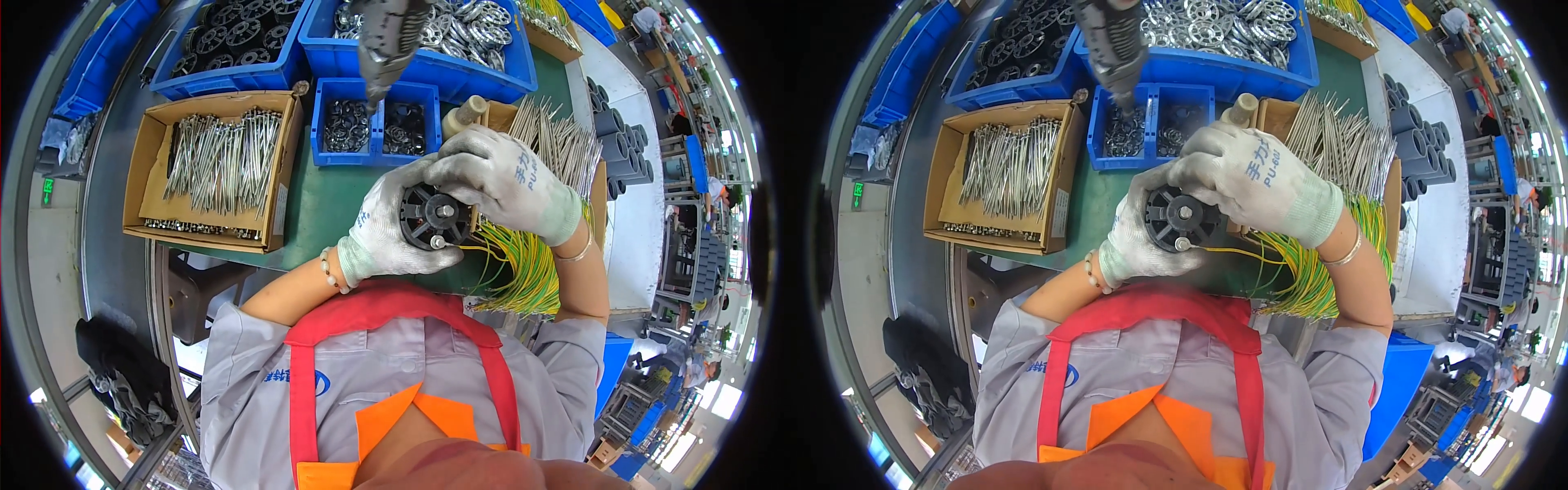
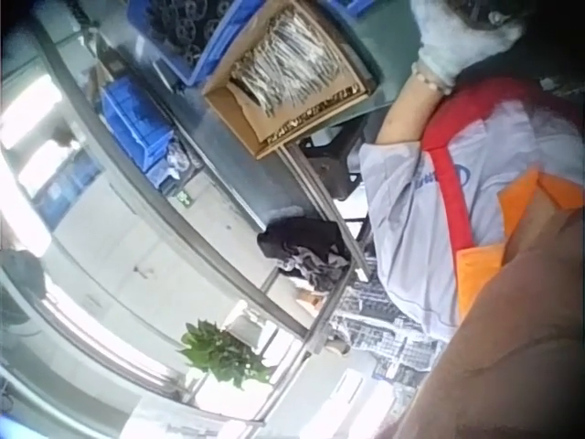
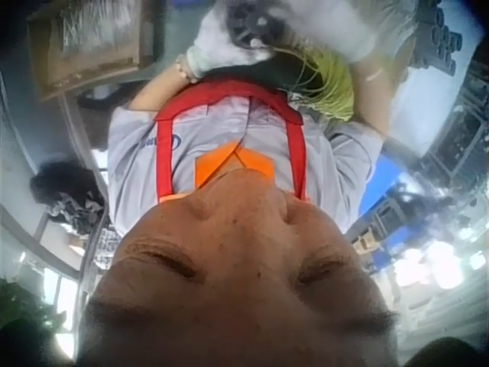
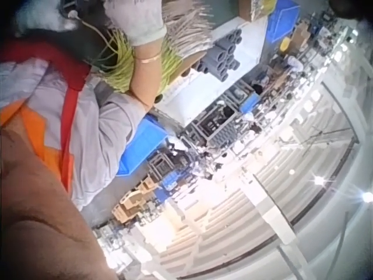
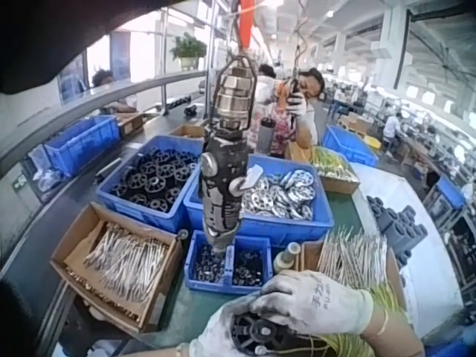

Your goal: The person assembles electric motors by inserting rotors into housings, attaching end caps and ground wires, and tightening screws with a power screwdriver before placing the assembled motors onto a conveyor.

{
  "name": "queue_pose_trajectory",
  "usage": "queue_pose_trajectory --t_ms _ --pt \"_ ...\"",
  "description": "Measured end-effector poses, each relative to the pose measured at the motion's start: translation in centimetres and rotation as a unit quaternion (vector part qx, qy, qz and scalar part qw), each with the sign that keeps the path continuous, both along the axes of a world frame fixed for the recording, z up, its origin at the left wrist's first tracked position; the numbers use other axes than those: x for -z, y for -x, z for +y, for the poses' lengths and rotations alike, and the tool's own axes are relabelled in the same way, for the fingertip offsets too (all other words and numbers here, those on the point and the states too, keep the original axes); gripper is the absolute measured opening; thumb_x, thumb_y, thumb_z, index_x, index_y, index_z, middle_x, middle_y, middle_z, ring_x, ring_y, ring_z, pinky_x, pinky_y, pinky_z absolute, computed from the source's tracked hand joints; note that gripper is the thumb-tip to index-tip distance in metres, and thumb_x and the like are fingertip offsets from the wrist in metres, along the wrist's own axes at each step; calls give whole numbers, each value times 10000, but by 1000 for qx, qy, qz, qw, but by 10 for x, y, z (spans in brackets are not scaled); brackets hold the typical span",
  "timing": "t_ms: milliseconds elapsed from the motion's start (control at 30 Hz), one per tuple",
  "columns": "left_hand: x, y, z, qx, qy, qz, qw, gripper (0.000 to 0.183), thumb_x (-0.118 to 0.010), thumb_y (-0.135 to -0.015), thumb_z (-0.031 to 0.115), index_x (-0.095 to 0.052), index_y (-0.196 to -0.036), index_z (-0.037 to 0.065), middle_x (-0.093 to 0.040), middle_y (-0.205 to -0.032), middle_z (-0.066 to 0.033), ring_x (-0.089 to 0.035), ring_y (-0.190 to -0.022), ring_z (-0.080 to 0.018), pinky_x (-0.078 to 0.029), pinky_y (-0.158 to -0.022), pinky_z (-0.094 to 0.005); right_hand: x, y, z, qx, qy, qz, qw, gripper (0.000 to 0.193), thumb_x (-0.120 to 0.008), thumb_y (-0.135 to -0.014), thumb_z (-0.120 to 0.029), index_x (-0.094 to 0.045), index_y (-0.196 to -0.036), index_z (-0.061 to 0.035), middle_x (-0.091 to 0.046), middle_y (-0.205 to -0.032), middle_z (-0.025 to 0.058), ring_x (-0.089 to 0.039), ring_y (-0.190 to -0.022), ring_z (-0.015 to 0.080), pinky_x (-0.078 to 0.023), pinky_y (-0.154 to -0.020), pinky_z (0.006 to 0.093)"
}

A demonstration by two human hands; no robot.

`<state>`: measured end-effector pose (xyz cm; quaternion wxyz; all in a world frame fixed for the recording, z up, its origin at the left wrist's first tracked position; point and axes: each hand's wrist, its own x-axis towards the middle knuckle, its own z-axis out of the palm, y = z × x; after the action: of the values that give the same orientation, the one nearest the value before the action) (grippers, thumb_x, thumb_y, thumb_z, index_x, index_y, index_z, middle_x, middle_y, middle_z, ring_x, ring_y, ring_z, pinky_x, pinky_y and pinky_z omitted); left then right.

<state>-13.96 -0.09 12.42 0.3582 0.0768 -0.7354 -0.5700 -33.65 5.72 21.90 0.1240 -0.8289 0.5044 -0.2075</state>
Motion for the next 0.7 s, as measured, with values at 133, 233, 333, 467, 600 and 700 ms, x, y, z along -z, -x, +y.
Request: queue_pose_trajectory --t_ms 133,233,333,467,600,700 --pt "15 7 -4 30 -98 4 995 1032 -959 -545 321 -447 -1377 -11 -559 -1319 -216 -589 -1218 -325 -470 -1040 -429 -3 -5 -2 60 0 -37 998 175 -754 -788 -146 -704 -918 -39 -647 -957 115 -639 -924 315 -517 -810 403" --pt "23 8 0 -65 46 62 995 1049 -963 -535 324 -440 -1385 0 -590 -1278 -210 -617 -1176 -323 -482 -1031 -419 0 -12 0 92 -37 -59 993 171 -774 -771 -163 -708 -859 -31 -644 -910 116 -642 -895 307 -516 -790 400" --pt "21 2 7 -67 37 12 997 1047 -965 -535 329 -430 -1377 13 -607 -1253 -199 -648 -1118 -326 -512 -992 -411 -4 -5 -3 75 -44 -44 995 183 -758 -795 -212 -714 -887 -60 -652 -901 98 -647 -891 304 -523 -777 390" --pt "29 12 12 -90 65 68 991 1007 -949 -558 319 -418 -1357 11 -621 -1237 -173 -668 -1074 -317 -544 -935 -413 -20 -1 -33 213 84 -252 940 257 -756 -809 -189 -722 -1004 -25 -713 -1056 123 -691 -969 227 -529 -873 334" --pt "32 11 14 -88 50 49 994 1012 -941 -572 326 -406 -1372 11 -633 -1232 -169 -667 -1079 -301 -538 -950 -406 -26 -16 -109 34 49 -456 888 362 -647 -902 -82 -605 -1245 24 -687 -1145 118 -669 -962 168 -549 -838 297" --pt "36 12 11 -65 -3 46 997 1027 -947 -570 341 -403 -1374 7 -633 -1240 -171 -666 -1085 -298 -534 -957 -406 -26 -29 -124 83 -148 -633 755 293 -780 -827 -63 -570 -1030 -41 -647 -796 40 -583 -616 82 -476 -529 235"
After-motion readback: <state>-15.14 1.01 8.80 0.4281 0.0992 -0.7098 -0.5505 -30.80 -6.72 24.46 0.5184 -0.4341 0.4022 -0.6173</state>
